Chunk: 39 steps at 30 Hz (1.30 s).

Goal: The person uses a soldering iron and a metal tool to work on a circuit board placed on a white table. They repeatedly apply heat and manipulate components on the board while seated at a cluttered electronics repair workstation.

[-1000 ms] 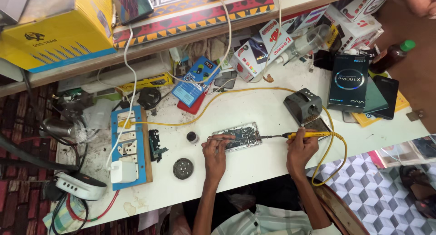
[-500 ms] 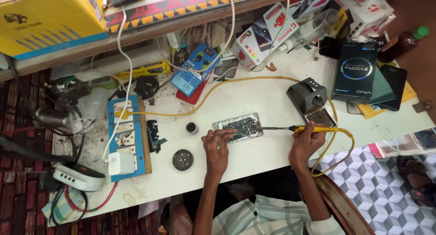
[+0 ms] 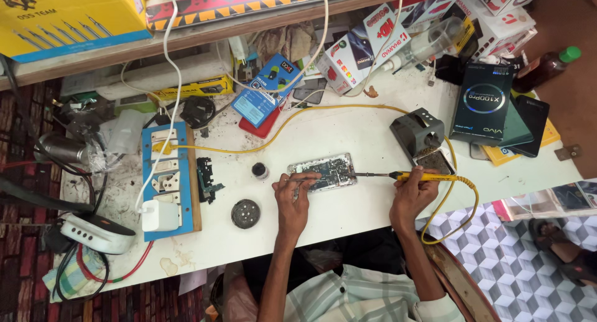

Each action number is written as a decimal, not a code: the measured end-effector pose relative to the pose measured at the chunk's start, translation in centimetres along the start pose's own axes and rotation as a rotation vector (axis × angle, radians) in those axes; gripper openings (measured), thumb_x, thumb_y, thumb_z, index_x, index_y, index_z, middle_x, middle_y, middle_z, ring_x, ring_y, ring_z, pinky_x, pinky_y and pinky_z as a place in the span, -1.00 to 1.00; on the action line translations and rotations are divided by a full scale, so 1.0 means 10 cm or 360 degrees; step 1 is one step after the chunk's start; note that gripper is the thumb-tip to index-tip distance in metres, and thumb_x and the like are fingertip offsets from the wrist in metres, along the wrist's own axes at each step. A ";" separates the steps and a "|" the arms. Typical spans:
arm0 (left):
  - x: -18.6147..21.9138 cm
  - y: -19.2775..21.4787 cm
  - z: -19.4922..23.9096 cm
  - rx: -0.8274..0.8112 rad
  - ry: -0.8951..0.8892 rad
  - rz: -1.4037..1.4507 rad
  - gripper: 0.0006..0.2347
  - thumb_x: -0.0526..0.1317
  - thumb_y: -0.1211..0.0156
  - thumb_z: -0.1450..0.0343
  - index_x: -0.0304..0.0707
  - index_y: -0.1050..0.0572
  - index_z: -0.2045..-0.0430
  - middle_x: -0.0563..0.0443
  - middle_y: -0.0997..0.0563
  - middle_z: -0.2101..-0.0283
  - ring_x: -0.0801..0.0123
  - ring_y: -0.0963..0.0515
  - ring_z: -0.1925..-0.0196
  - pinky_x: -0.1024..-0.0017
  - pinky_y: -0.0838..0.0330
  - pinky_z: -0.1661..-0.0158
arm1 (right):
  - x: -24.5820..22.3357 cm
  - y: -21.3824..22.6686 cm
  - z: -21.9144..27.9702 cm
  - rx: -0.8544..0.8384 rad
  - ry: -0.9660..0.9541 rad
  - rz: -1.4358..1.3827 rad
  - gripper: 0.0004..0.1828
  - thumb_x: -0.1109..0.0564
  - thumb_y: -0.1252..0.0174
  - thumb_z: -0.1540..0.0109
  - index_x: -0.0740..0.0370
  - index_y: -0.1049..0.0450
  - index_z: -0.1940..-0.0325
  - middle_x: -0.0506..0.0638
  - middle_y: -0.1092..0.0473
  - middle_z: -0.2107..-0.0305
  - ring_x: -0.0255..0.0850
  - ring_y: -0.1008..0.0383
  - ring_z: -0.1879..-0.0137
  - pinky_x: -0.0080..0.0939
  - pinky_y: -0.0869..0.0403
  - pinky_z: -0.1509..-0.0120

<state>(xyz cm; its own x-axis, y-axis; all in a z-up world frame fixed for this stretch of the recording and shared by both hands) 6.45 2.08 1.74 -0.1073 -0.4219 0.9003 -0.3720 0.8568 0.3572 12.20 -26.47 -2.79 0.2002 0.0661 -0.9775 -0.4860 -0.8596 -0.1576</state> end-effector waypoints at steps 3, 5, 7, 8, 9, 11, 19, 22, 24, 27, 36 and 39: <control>0.01 0.01 0.00 0.0027 -0.0028 -0.0019 -0.82 -0.25 -0.07 -0.54 -0.19 -0.64 0.38 0.25 -0.76 0.16 0.46 -0.51 0.14 0.32 -0.10 -0.10 | -0.02 -0.01 0.01 0.0005 -0.0020 -0.0043 -0.79 0.11 0.02 -0.50 0.24 -0.21 0.18 -0.04 -0.28 0.55 -0.37 -0.29 0.53 -0.39 -0.32 0.44; 0.01 0.01 0.00 0.0020 -0.0032 -0.0002 -0.82 -0.25 -0.06 -0.54 -0.18 -0.65 0.33 0.23 -0.75 0.16 0.45 -0.49 0.15 0.32 -0.11 -0.08 | -0.05 -0.02 0.01 -0.0004 0.0000 0.0011 -0.78 0.10 0.02 -0.50 0.24 -0.23 0.18 -0.04 -0.28 0.54 -0.38 -0.29 0.53 -0.39 -0.34 0.43; 0.01 0.02 0.00 0.0015 -0.0029 0.0011 -0.82 -0.25 -0.06 -0.54 -0.18 -0.66 0.30 0.23 -0.74 0.16 0.44 -0.49 0.16 0.32 -0.11 -0.07 | -0.08 -0.03 0.02 -0.0012 0.0017 0.0052 -0.78 0.10 0.03 -0.51 0.24 -0.23 0.17 -0.05 -0.28 0.54 -0.38 -0.29 0.52 -0.39 -0.34 0.43; 0.01 0.02 0.01 0.0013 -0.0023 0.0017 -0.82 -0.24 -0.07 -0.54 -0.18 -0.66 0.30 0.23 -0.74 0.16 0.44 -0.50 0.16 0.31 -0.11 -0.08 | -0.09 -0.04 0.03 -0.0015 0.0024 0.0066 -0.78 0.09 0.03 -0.51 0.24 -0.24 0.17 -0.05 -0.29 0.54 -0.38 -0.30 0.52 -0.39 -0.35 0.43; 0.02 0.02 0.00 0.0011 -0.0018 0.0025 -0.82 -0.24 -0.07 -0.54 -0.18 -0.66 0.31 0.23 -0.74 0.17 0.45 -0.50 0.16 0.31 -0.11 -0.08 | -0.10 -0.04 0.03 -0.0018 0.0033 0.0082 -0.78 0.09 0.03 -0.51 0.24 -0.24 0.17 -0.05 -0.29 0.54 -0.37 -0.31 0.52 -0.39 -0.35 0.42; 0.02 0.01 0.00 0.0005 -0.0002 0.0037 -0.82 -0.25 -0.06 -0.54 -0.18 -0.66 0.31 0.23 -0.74 0.17 0.45 -0.51 0.15 0.32 -0.10 -0.11 | -0.11 -0.04 0.03 -0.0010 0.0016 0.0106 -0.77 0.09 0.03 -0.50 0.24 -0.23 0.18 -0.04 -0.29 0.56 -0.37 -0.31 0.53 -0.39 -0.31 0.46; 0.04 0.02 -0.01 0.0029 -0.0031 -0.0030 -0.83 -0.30 -0.07 -0.51 -0.19 -0.66 0.33 0.23 -0.74 0.18 0.44 -0.49 0.14 0.30 -0.06 -0.12 | -0.01 0.04 -0.01 0.0076 0.0032 0.0036 -0.78 0.07 0.01 -0.50 0.24 -0.24 0.16 -0.06 -0.29 0.56 -0.38 -0.29 0.53 -0.40 -0.28 0.46; 0.02 0.02 0.01 0.0027 -0.0028 -0.0034 -0.84 -0.29 -0.08 -0.51 -0.18 -0.65 0.34 0.24 -0.74 0.17 0.44 -0.47 0.16 0.31 -0.08 -0.07 | 0.02 0.07 -0.01 0.0092 0.0074 0.0003 -0.77 0.05 0.00 -0.50 0.24 -0.24 0.14 -0.05 -0.30 0.55 -0.37 -0.29 0.52 -0.40 -0.26 0.46; 0.04 0.03 0.00 0.0055 -0.0087 -0.0040 -0.85 -0.29 -0.08 -0.53 -0.20 -0.61 0.37 0.26 -0.74 0.14 0.45 -0.47 0.14 0.32 -0.09 -0.06 | 0.05 0.08 0.00 0.0122 0.0023 0.0075 -0.76 0.03 0.01 -0.49 0.23 -0.24 0.13 -0.05 -0.30 0.55 -0.37 -0.31 0.53 -0.40 -0.27 0.47; 0.03 0.02 -0.01 0.0041 -0.0086 -0.0034 -0.84 -0.29 -0.07 -0.53 -0.20 -0.63 0.36 0.24 -0.74 0.14 0.45 -0.45 0.17 0.33 -0.10 -0.06 | 0.04 0.05 0.00 0.0078 0.0049 0.0048 -0.76 0.02 0.01 -0.50 0.24 -0.24 0.11 -0.06 -0.30 0.54 -0.38 -0.29 0.53 -0.40 -0.29 0.45; 0.04 0.03 0.00 0.0007 -0.0072 -0.0034 -0.79 -0.24 0.00 -0.57 -0.19 -0.65 0.29 0.24 -0.74 0.15 0.47 -0.44 0.17 0.33 -0.07 -0.04 | 0.01 0.09 0.02 0.0108 0.0094 0.0046 -0.79 0.07 0.01 -0.51 0.25 -0.25 0.11 -0.06 -0.28 0.53 -0.37 -0.28 0.53 -0.40 -0.28 0.45; 0.01 0.01 0.00 0.0012 -0.0111 -0.0071 -0.79 -0.25 0.01 -0.56 -0.19 -0.65 0.30 0.23 -0.74 0.15 0.44 -0.43 0.17 0.33 -0.06 -0.03 | 0.07 0.09 -0.01 0.0076 0.0113 0.0072 -0.78 0.08 0.02 -0.52 0.25 -0.23 0.13 -0.05 -0.29 0.54 -0.37 -0.25 0.52 -0.39 -0.23 0.45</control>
<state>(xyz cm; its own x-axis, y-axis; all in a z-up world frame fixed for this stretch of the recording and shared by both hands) 6.42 2.11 1.91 -0.1544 -0.4795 0.8638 -0.3845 0.8346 0.3945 12.00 -27.31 -3.60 0.2362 -0.0098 -0.9717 -0.5355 -0.8357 -0.1217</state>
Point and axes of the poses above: each hand's wrist, its own z-axis away from the middle knuckle, its own y-axis out of the back of the hand, x = y × z, the point moved 7 cm from there along -z, towards the middle knuckle
